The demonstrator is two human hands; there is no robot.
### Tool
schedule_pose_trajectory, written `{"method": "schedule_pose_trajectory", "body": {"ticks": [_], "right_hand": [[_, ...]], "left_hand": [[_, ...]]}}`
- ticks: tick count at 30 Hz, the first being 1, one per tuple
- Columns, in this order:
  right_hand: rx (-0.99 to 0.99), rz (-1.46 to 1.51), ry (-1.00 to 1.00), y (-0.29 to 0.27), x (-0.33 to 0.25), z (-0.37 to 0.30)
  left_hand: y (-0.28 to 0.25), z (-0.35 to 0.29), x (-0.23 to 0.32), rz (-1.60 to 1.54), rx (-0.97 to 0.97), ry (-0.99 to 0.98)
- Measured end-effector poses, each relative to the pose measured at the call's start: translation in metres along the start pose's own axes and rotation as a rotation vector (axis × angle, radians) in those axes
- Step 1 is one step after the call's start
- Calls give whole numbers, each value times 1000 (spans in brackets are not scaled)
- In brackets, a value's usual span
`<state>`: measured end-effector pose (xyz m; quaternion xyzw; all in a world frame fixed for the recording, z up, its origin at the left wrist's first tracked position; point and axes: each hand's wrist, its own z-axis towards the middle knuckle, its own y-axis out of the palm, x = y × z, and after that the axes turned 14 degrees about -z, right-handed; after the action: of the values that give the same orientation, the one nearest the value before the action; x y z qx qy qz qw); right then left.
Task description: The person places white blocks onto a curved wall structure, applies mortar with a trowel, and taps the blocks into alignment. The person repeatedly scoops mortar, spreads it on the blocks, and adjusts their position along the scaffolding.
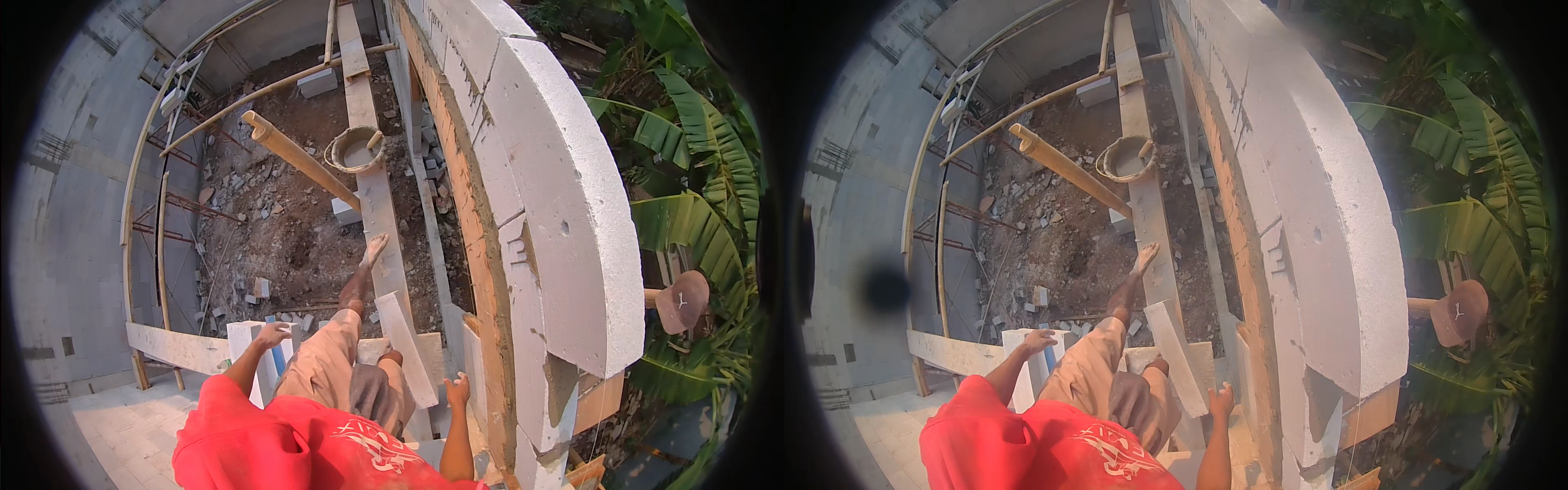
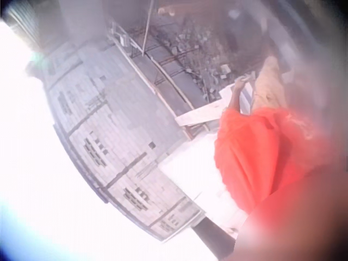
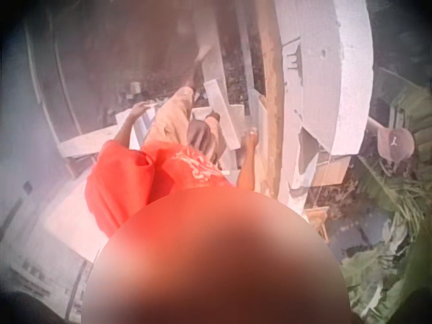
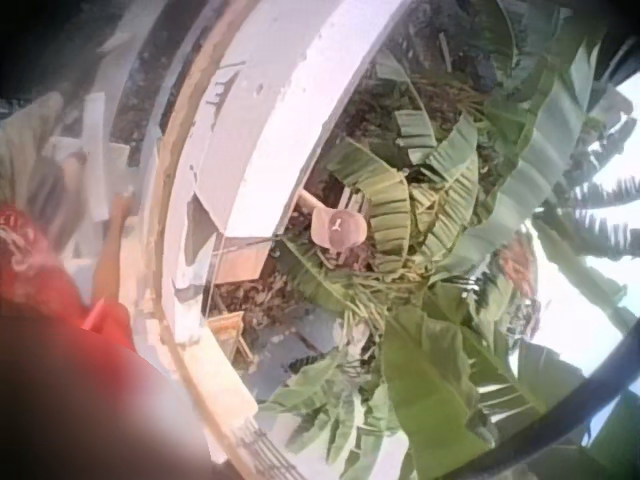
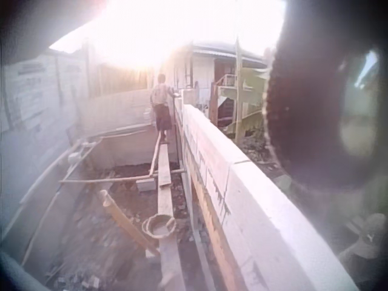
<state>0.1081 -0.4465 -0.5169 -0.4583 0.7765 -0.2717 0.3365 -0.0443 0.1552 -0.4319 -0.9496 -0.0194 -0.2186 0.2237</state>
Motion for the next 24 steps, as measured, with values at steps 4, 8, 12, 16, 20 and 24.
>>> {"method": "schedule_pose_trajectory", "body": {"ticks": [4, 8, 12, 16, 20, 24], "right_hand": [[83, 43, 102, -11, -9, 46], [97, 111, 221, 9, -15, 82], [22, 104, 295, 55, -19, 98], [-137, 107, 189, 93, -63, 100], [-440, 200, 471, 50, -101, 51], [-459, 567, 539, 6, -166, 53]], "left_hand": [[-42, 31, 48, -386, 47, -60], [-63, 108, 154, -372, 35, -92], [-26, 216, 294, -459, -25, -71], [13, 306, 373, -748, -130, -121], [46, 390, 394, -1055, -170, -165], [72, 470, 379, -1231, -82, -242]]}}
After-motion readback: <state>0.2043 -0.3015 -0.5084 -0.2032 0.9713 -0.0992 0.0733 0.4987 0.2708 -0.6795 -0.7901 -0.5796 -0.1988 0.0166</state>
